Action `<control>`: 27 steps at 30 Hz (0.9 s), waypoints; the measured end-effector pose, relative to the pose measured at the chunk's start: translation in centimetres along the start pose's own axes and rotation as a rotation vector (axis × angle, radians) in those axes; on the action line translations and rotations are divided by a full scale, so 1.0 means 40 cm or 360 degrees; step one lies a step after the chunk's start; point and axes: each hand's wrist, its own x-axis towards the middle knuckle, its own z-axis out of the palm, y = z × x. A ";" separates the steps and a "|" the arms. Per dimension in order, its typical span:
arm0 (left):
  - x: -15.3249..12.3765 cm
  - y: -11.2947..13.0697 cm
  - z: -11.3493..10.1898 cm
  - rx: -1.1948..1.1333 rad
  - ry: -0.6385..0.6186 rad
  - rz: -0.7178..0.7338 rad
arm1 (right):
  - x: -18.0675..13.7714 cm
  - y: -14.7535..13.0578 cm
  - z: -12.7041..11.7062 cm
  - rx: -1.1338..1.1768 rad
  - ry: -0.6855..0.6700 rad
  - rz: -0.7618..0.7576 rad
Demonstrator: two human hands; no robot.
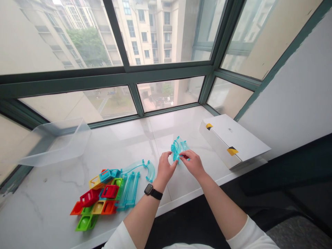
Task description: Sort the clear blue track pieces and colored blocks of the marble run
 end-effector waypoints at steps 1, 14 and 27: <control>0.003 -0.004 0.005 0.0026 0.0011 0.0009 | 0.004 0.004 0.009 0.0013 -0.0010 0.0010; 0.010 -0.009 0.031 0.0103 0.0016 -0.0033 | 0.019 0.023 0.038 0.0014 -0.0124 0.0138; 0.012 -0.019 0.048 0.0111 0.0035 -0.0047 | 0.015 0.035 0.038 0.0063 -0.0154 0.0127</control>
